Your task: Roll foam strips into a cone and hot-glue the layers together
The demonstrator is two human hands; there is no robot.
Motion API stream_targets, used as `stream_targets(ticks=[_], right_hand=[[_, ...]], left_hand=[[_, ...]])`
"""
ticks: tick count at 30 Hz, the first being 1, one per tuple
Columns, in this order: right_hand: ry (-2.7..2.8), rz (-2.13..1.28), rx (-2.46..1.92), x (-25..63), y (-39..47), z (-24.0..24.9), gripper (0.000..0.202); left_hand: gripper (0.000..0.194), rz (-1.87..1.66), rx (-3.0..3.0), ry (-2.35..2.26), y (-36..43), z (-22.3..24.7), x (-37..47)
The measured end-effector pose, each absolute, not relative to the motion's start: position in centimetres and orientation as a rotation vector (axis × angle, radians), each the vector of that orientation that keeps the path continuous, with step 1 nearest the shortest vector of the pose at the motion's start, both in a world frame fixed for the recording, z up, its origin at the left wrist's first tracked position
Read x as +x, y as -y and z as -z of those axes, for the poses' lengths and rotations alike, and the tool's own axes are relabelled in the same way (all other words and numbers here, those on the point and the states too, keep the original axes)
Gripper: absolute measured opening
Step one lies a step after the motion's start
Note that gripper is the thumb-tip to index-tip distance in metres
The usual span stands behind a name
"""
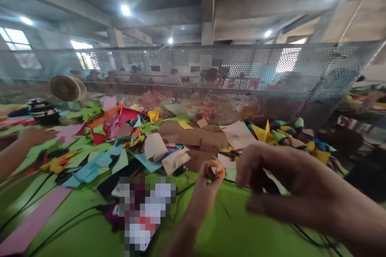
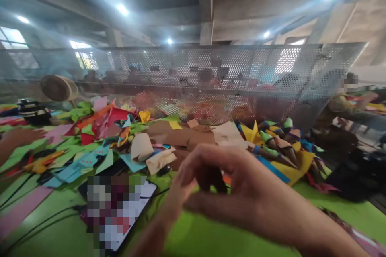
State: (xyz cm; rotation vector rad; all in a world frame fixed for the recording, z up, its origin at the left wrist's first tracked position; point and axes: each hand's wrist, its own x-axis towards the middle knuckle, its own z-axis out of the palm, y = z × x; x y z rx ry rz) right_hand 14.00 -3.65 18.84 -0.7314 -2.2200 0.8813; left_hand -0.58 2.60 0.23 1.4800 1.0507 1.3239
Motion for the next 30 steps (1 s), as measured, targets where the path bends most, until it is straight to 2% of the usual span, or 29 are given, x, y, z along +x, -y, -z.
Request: stream_targets(ticks=[1,5,11,19,30], right_hand=[[2.160,-0.824,-0.800,14.6,2.7,-17.7,0.011],[2.008,-0.731,-0.912,16.0,-0.5,-12.8,0.018],[1.983,-0.599,-0.974,16.1,-1.8,-8.8,0.013],[2.155,-0.375,-0.944,16.2,-2.0,-8.5,0.009],[2.235,-0.299,-0.950,16.2,-1.6,-8.9,0.005]], left_hand=[[0.008,-1.380,1.454,-1.065,-2.2,-0.1,-0.8],[0.012,-1.562,1.456,-0.999,-1.4,0.0,-1.0],[0.026,-1.496,1.719,-1.121,-1.4,0.3,-0.8],[0.031,-1.312,1.943,-1.364,-1.0,0.0,-0.7],[0.030,-1.266,1.940,-1.329,-0.8,-0.4,-0.6]])
